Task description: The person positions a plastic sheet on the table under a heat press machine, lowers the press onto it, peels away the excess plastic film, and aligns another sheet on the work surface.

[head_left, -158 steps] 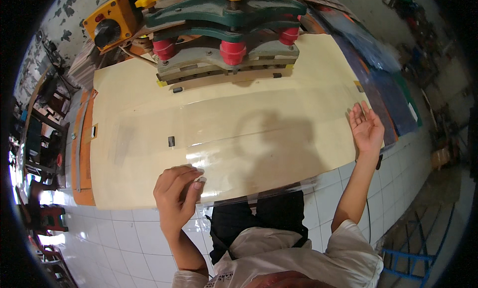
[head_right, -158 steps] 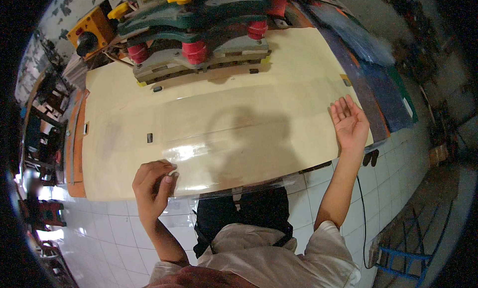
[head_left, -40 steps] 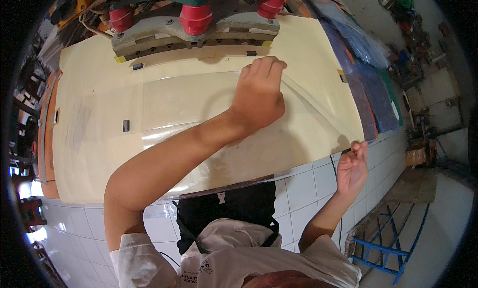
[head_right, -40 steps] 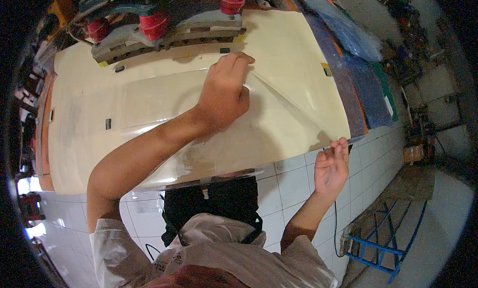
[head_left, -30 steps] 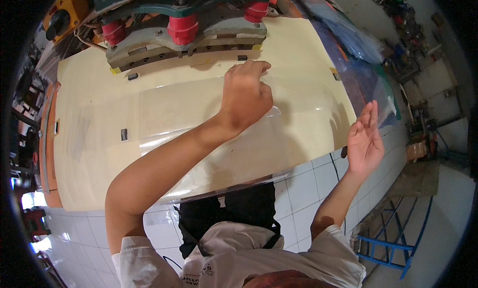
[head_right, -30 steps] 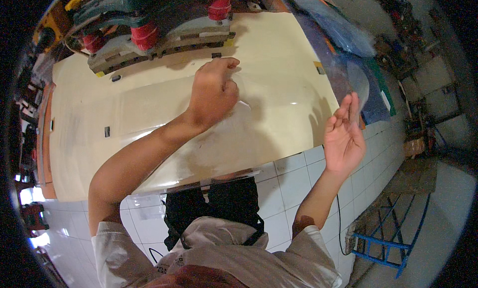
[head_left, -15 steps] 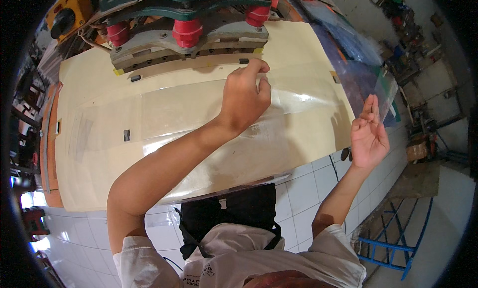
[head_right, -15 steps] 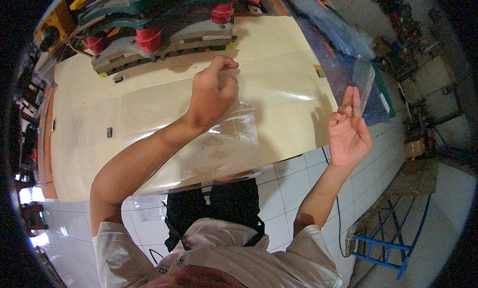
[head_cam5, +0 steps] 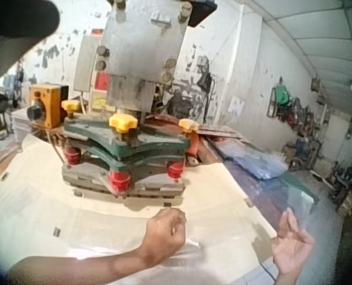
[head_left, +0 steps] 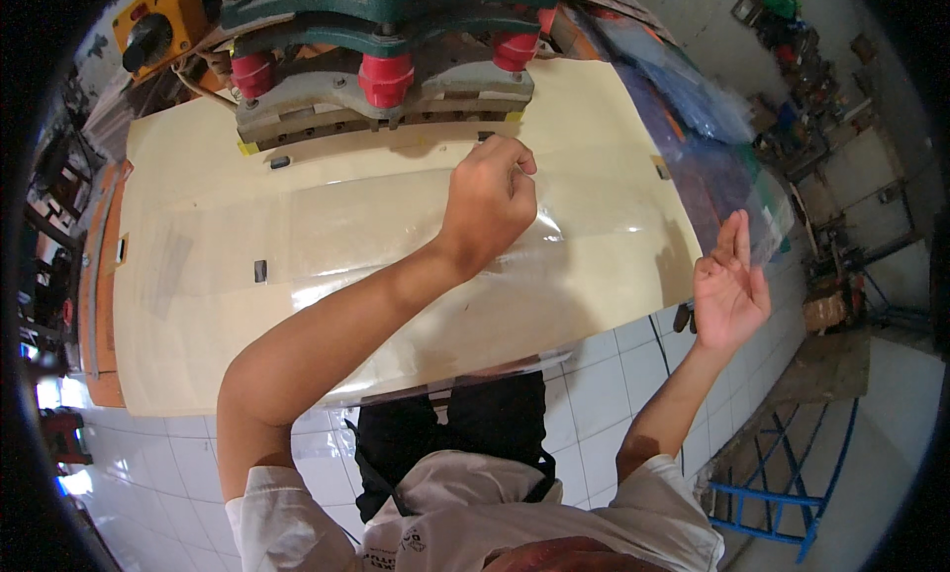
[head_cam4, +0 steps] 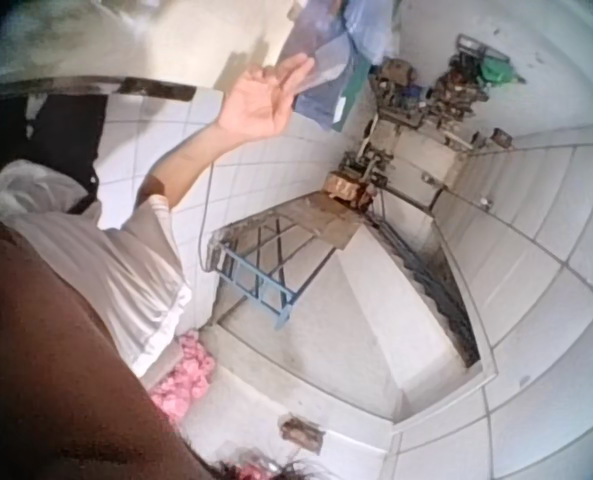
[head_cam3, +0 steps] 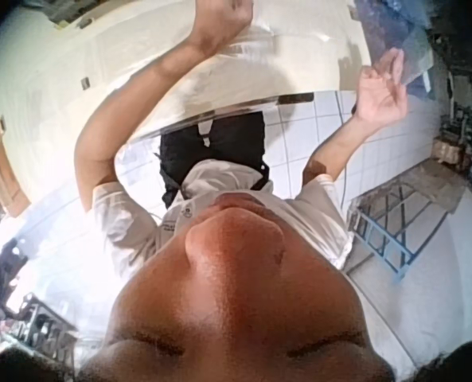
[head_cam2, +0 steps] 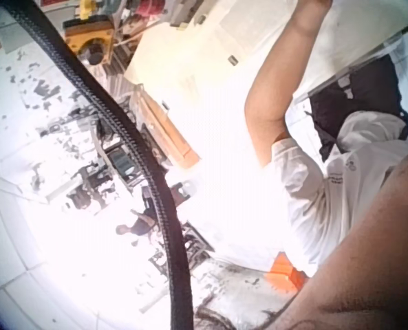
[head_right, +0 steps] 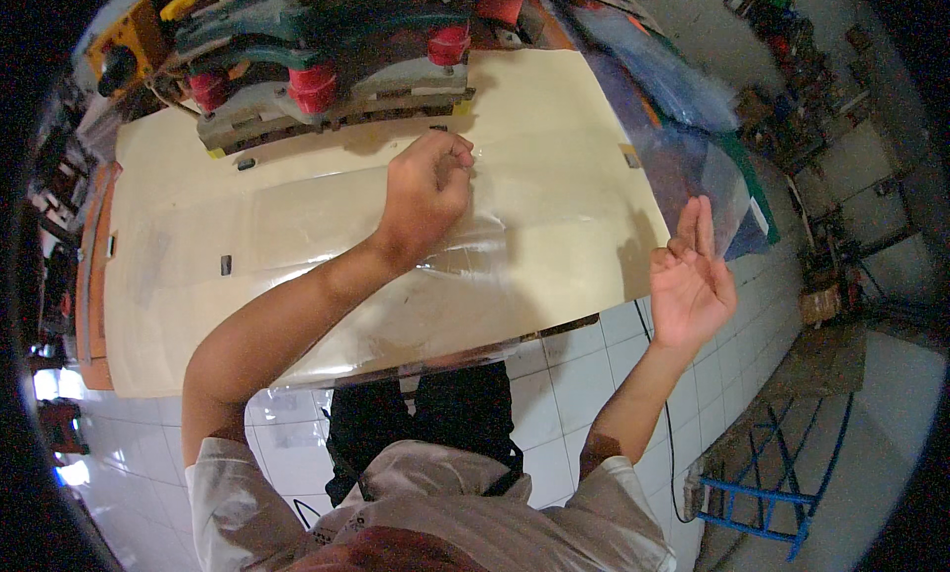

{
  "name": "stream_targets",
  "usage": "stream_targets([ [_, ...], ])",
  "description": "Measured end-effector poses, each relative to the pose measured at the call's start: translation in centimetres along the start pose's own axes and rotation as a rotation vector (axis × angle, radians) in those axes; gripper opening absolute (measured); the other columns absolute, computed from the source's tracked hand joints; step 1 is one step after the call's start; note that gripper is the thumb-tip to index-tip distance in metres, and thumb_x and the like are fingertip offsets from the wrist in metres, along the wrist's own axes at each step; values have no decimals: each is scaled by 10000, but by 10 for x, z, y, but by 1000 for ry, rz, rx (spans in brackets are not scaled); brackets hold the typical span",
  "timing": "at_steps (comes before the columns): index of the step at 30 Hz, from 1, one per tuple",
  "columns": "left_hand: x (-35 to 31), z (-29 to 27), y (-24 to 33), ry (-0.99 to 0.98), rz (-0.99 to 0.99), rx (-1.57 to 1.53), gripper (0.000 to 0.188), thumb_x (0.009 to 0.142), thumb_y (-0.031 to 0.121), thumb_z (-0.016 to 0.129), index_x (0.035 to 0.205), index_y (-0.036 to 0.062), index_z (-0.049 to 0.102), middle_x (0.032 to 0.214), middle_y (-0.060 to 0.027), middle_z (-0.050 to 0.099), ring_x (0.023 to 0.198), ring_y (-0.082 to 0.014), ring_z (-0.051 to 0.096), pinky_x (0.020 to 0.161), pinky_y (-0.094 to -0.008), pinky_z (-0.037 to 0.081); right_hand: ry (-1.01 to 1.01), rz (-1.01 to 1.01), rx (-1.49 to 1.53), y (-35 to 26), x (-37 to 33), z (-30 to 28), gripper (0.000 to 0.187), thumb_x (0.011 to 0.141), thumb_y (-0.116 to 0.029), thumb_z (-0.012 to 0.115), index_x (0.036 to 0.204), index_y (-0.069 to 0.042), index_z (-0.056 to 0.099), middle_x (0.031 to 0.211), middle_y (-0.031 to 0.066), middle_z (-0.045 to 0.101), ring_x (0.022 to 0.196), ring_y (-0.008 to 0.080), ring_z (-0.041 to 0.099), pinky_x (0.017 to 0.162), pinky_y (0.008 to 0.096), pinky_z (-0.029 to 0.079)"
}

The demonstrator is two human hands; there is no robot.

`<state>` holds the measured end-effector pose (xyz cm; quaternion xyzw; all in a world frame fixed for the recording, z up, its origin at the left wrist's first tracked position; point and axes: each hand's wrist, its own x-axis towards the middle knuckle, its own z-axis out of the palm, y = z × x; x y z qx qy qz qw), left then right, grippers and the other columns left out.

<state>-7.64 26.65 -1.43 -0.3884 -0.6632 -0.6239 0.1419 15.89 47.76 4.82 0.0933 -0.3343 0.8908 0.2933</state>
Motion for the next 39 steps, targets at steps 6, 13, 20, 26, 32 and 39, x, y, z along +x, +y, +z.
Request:
stream_targets([
  [6,0,0,1,-14,-30,-5,126,761,-59,526,874,-18,562,915,-170,647,766,-270,643,653,-333,521,-23,0,-4,-3,-12,-3,703,868,-211,528,1489,22,295,1419,166,500,853,185,517,832,356,411],
  [13,1,-3,16,-32,-104,-4,164,744,-54,536,898,-10,572,864,-175,628,751,-268,630,648,-356,510,2,5,-67,-9,-22,-6,631,902,-232,521,1464,7,361,1413,150,512,848,199,530,833,380,445],
  [20,14,-8,25,-97,109,110,139,745,-45,550,868,1,593,829,-177,612,757,-351,610,684,-394,499,-2,-8,-170,-16,-30,-19,565,918,-254,535,1422,-16,446,1368,100,568,962,197,585,825,397,458],
  [26,13,-37,63,-250,296,132,155,715,-90,561,830,12,576,810,-171,594,754,-349,610,662,-395,498,53,-88,-282,-20,-29,-35,495,960,-217,490,1401,2,438,1178,123,633,865,184,563,812,358,434],
  [32,-20,-69,137,-371,397,-146,186,644,-118,552,785,2,547,804,-133,585,733,-314,602,633,-382,496,309,32,-855,-22,-12,-41,485,957,-271,551,1359,-10,475,1136,86,638,995,186,595,869,358,471],
  [39,-57,-55,176,-532,191,-792,172,622,-80,537,759,21,516,807,-122,575,741,-293,596,610,-321,459,-129,-137,-1250,59,-14,67,500,918,-314,632,1311,-27,517,1110,103,642,984,191,604,872,332,478],
])
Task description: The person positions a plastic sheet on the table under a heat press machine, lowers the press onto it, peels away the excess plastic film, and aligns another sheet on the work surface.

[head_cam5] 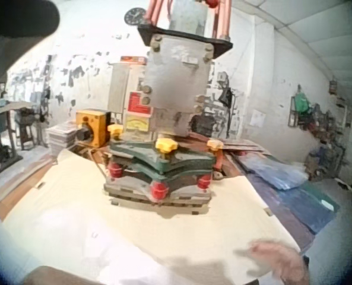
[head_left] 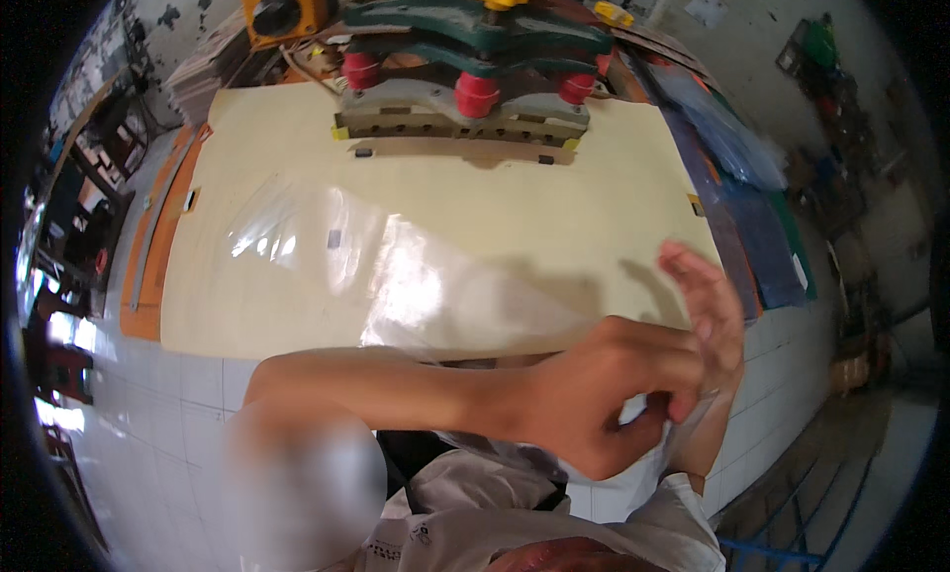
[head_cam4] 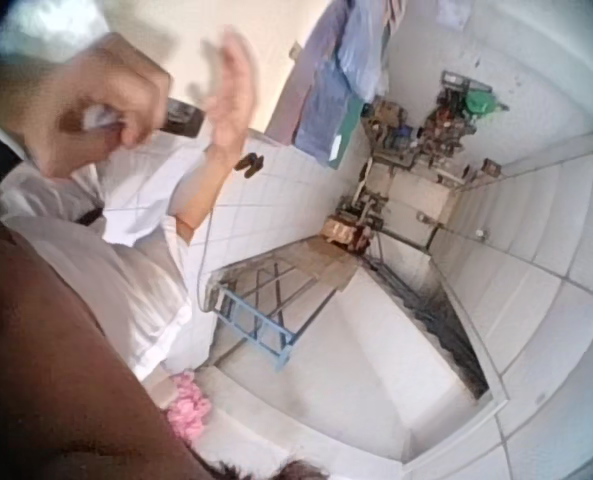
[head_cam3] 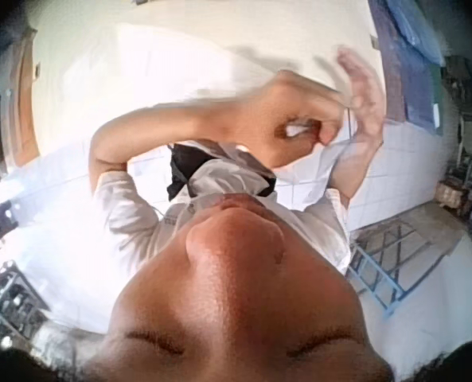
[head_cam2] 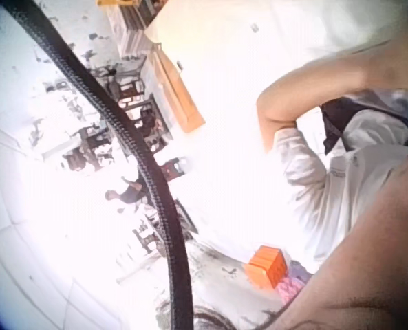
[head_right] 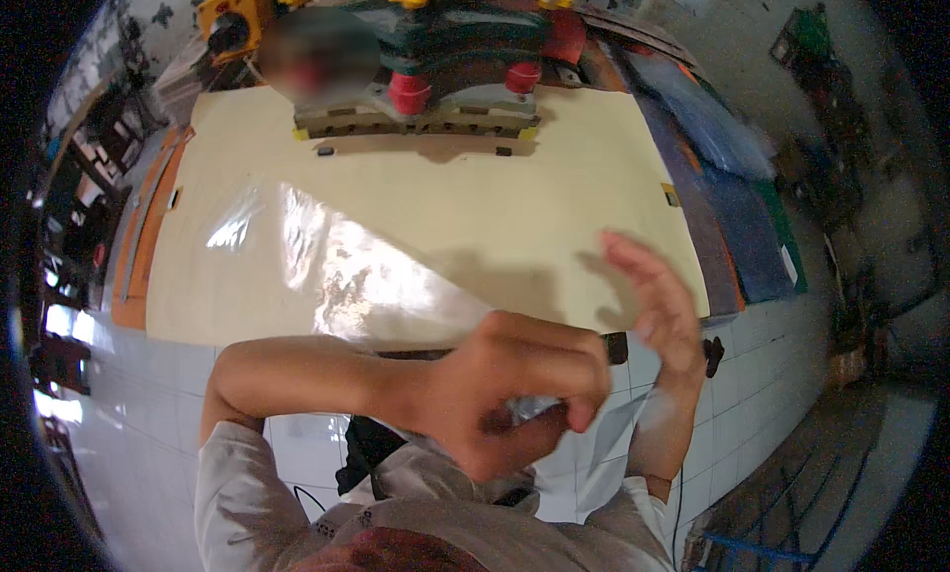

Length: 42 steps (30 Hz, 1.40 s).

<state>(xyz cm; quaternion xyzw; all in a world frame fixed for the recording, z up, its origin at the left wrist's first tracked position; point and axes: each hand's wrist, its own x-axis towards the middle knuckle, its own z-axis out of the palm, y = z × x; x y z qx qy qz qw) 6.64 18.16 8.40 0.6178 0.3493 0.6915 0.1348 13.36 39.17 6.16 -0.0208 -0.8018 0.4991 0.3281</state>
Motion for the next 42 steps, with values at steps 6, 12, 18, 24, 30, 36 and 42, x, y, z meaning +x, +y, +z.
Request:
stream_targets([
  [6,36,25,9,182,44,-280,118,639,-36,527,726,43,519,683,-33,536,593,-144,502,545,-263,338,-327,-42,96,-35,-32,39,432,904,-302,650,1220,-23,550,1047,95,628,929,184,581,842,323,467],
  [12,55,32,14,125,80,-532,53,704,-28,568,716,23,560,719,-30,580,627,-64,499,537,-231,340,-486,-59,185,-52,-39,-49,369,891,-289,669,1129,-20,584,984,86,614,874,177,559,813,315,456],
  [18,58,9,-14,47,116,-518,80,748,43,607,803,-15,612,842,-83,670,811,-134,618,723,-269,461,-428,-91,-114,-105,-17,-170,313,877,-276,687,1038,-16,618,921,78,600,819,170,536,784,307,445],
  [24,55,-20,-36,-4,-174,-388,288,946,280,586,932,-6,623,901,-82,652,883,-152,603,811,-310,467,-268,-314,-1042,-181,-8,-85,118,816,-100,701,830,8,656,705,99,596,609,186,546,604,307,433],
  [30,31,-65,-7,54,-212,365,417,871,322,725,1105,7,582,1011,-78,624,939,-160,591,843,-325,483,-467,-387,-984,-173,34,-7,55,776,-23,678,825,0,686,665,131,610,509,242,557,493,326,410],
  [36,42,-77,42,-45,-339,539,536,797,171,790,1238,1,536,1142,-122,611,1069,-194,599,964,-338,470,-352,-352,-769,-178,56,-6,91,812,-46,652,826,42,670,632,43,582,520,64,461,474,236,314],
  [42,31,-82,74,10,-475,762,339,838,51,727,1133,-22,578,966,-85,656,911,-152,649,857,-280,520,-392,-149,-564,-162,77,11,145,832,-113,653,788,24,661,513,21,452,473,58,402,437,273,287],
])
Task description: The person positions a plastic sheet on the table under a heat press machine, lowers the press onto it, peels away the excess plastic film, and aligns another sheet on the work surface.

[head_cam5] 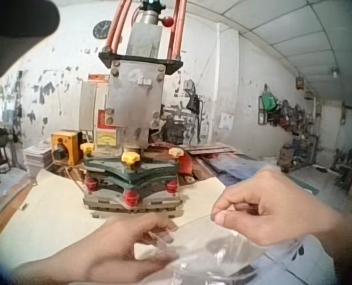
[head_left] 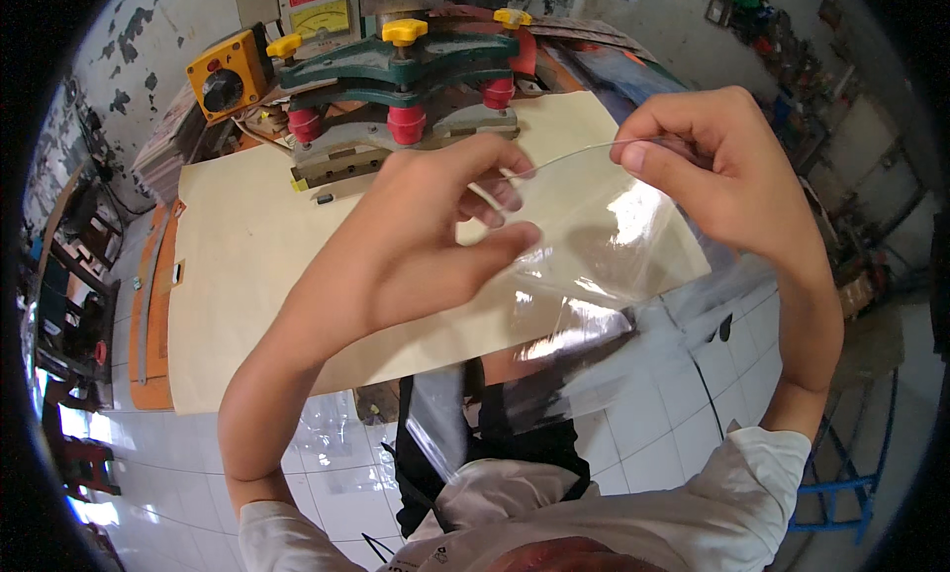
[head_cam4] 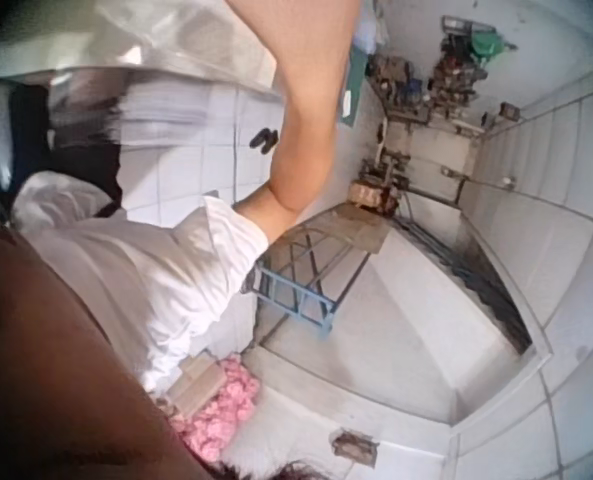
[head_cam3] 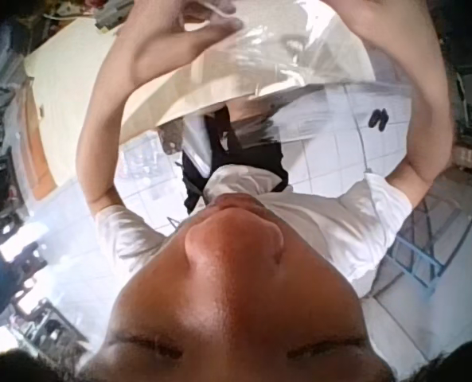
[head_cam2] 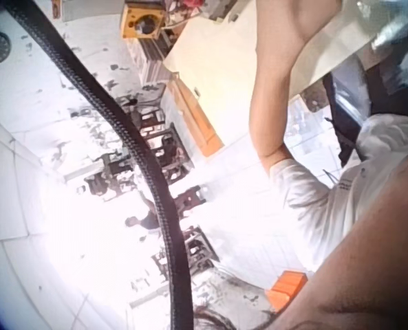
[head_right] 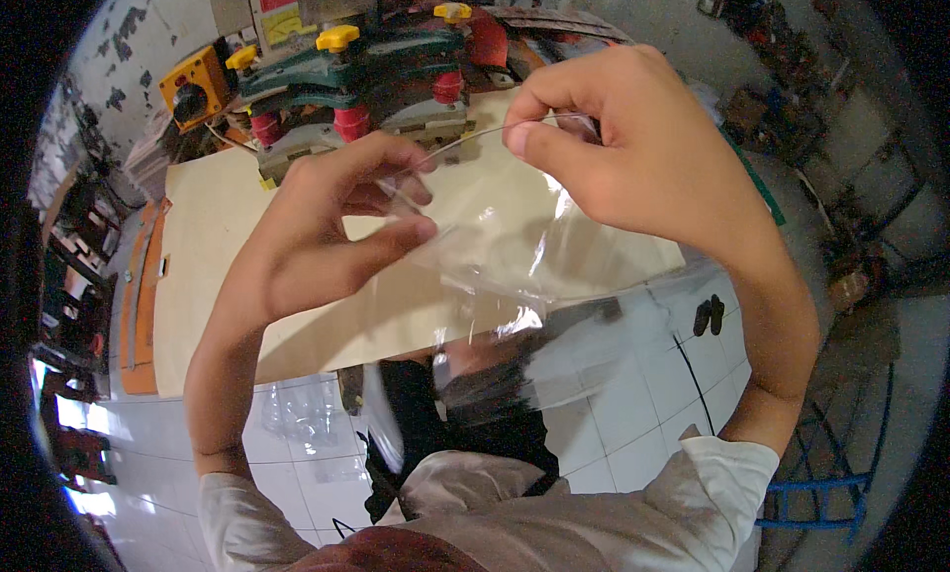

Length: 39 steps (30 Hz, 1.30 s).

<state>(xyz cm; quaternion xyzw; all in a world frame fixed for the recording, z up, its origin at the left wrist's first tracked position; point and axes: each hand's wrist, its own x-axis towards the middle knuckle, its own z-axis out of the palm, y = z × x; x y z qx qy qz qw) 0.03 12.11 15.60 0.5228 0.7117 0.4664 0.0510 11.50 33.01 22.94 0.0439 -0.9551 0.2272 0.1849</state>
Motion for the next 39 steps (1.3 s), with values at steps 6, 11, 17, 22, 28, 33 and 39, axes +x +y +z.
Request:
stream_targets([
  [6,-5,-30,-12,-26,-215,-169,193,916,29,634,1086,-46,585,882,-63,661,825,-120,649,778,-262,534,-140,-16,192,7,13,6,166,866,-129,651,785,15,665,554,-50,461,513,27,369,455,253,271],
  [11,-2,-42,-15,-20,-185,-184,219,912,77,662,1089,-33,593,856,-62,660,792,-116,640,736,-258,530,-118,-55,230,16,14,9,196,896,-157,657,813,20,670,602,-67,475,559,14,371,480,235,275],
  [17,-4,-42,-3,48,-173,-219,303,897,128,697,1145,-17,603,836,-46,649,744,-97,618,682,-244,514,-15,-119,281,28,11,16,218,906,-177,676,832,28,678,623,-67,494,582,1,383,490,223,279],
  [22,-3,-36,11,74,-177,-118,330,870,155,733,1149,1,647,813,-33,648,672,-75,590,609,-232,499,-3,-83,250,28,4,16,215,904,-170,680,829,32,680,619,-67,499,574,2,382,483,223,273],
  [28,-7,-30,13,162,-172,-72,256,856,155,749,1047,-7,696,770,-21,648,614,-50,569,500,-204,469,6,-136,244,29,2,18,209,899,-162,687,826,34,681,621,-65,504,566,3,375,479,226,270],
  [33,-6,-32,15,173,-196,-96,195,873,146,735,984,-11,708,742,-15,647,581,-49,566,456,-198,453,17,-159,248,32,4,22,199,902,-153,684,842,37,680,620,-63,503,572,0,372,480,226,272],
  [39,-13,-41,4,266,-101,66,176,884,165,725,909,-9,716,726,-9,649,548,-46,563,432,-194,436,-304,29,262,32,14,13,181,820,-163,777,809,-8,684,594,-52,519,531,21,400,473,228,294],
])
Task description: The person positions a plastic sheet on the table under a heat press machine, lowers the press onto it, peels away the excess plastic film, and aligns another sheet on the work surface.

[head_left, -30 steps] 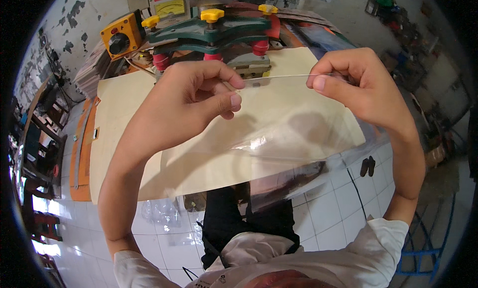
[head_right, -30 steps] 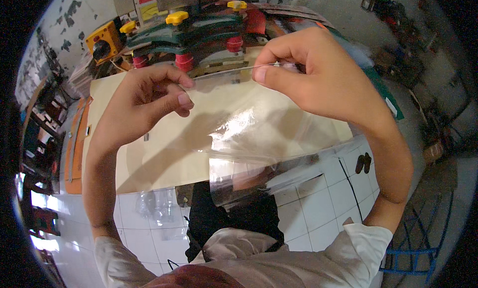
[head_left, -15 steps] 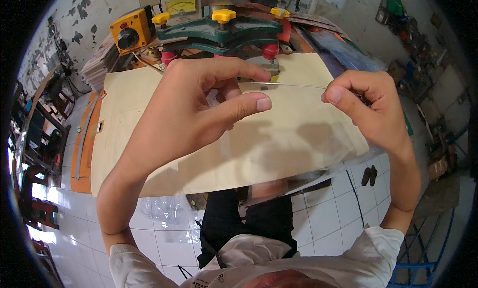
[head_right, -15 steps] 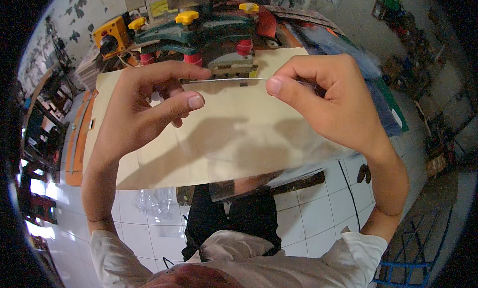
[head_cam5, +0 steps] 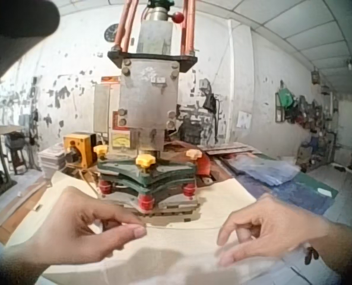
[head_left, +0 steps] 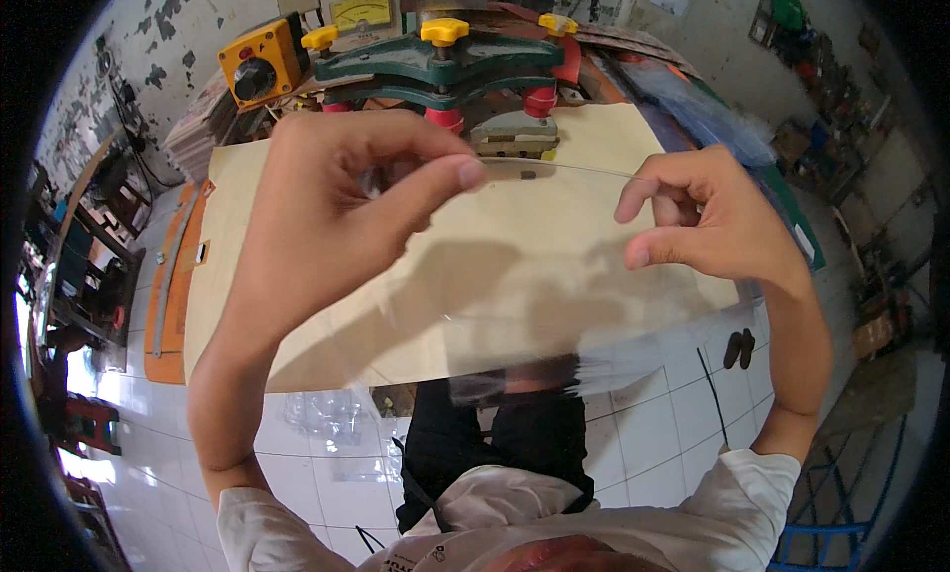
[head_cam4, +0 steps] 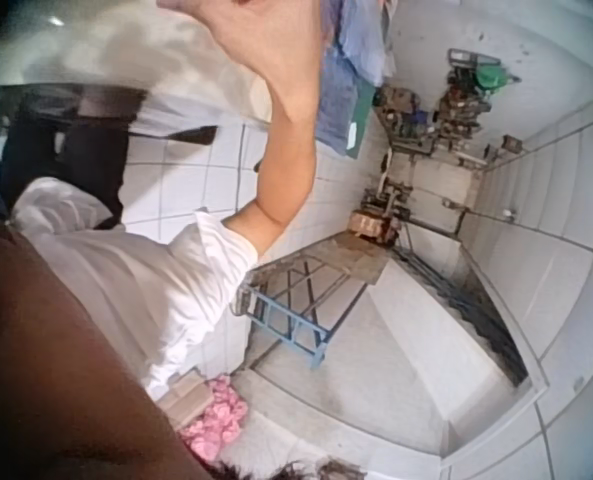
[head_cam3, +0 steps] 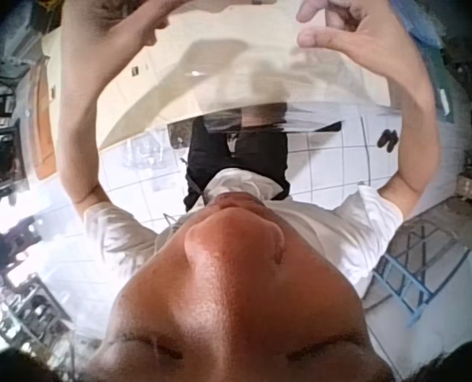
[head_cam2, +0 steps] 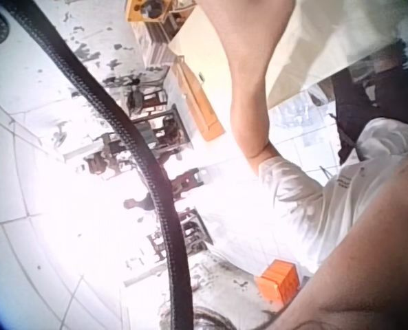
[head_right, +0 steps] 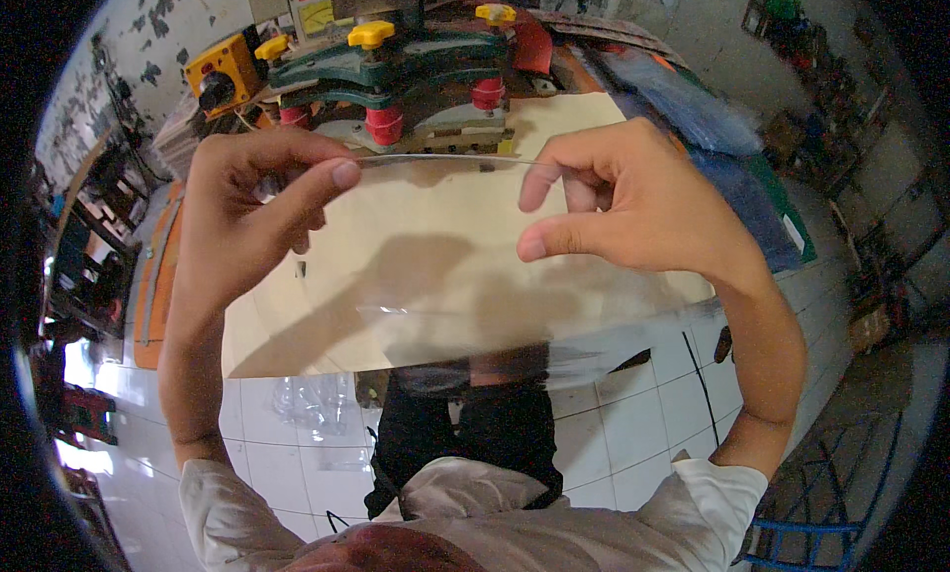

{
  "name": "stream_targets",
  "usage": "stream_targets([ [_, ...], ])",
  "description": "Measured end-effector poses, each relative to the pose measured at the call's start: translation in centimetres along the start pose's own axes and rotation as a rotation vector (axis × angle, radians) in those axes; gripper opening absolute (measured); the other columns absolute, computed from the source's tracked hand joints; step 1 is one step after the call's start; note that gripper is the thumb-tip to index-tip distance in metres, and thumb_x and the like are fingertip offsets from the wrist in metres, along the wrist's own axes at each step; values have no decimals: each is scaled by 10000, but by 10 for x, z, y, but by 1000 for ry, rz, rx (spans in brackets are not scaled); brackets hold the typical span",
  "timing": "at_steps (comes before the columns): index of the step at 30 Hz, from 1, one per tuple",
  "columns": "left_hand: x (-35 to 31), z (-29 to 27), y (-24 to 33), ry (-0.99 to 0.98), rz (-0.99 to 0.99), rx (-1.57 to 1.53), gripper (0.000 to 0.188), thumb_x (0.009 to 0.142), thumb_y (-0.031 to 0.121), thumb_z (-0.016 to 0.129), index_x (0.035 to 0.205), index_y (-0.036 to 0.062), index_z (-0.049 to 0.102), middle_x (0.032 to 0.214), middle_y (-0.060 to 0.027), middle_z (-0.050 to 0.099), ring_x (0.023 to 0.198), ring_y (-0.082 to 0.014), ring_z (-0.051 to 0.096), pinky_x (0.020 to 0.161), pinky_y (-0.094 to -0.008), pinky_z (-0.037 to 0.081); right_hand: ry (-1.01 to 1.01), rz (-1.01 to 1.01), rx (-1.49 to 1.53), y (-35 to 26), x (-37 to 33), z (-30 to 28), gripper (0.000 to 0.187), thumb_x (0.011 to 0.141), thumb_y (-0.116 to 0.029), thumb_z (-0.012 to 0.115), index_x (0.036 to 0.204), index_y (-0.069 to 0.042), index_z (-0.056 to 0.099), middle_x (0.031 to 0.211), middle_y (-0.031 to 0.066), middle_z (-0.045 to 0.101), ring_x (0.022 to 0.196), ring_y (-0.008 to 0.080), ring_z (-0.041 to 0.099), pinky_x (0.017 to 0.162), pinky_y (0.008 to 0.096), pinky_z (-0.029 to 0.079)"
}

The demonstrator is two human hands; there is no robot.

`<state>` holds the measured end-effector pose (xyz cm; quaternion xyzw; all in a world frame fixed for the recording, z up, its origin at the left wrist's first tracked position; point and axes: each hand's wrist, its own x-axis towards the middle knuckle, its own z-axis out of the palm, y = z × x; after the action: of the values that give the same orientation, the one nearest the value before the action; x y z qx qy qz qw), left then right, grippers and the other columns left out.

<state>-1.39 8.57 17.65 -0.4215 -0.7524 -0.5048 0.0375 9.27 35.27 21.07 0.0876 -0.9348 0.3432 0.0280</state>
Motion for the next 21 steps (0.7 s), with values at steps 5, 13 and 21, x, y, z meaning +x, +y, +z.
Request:
stream_targets([
  [5,-5,-25,-20,110,-45,90,190,895,175,704,898,-15,711,668,-4,631,533,-40,542,445,-193,417,-160,55,32,37,10,-4,198,784,-161,804,819,-13,677,608,-21,594,543,28,500,497,202,378],
  [13,-3,-55,-61,155,-264,174,240,900,200,695,905,-41,695,617,4,582,515,-31,500,424,-195,397,-13,148,121,95,17,-19,182,862,-175,722,854,3,685,708,25,652,642,70,591,556,225,457],
  [21,5,-46,-109,65,-435,199,253,884,216,708,865,-36,697,593,-18,574,479,-62,510,422,-222,418,-14,160,318,148,42,4,170,890,-158,685,877,11,691,727,12,636,668,62,572,585,223,448],
])
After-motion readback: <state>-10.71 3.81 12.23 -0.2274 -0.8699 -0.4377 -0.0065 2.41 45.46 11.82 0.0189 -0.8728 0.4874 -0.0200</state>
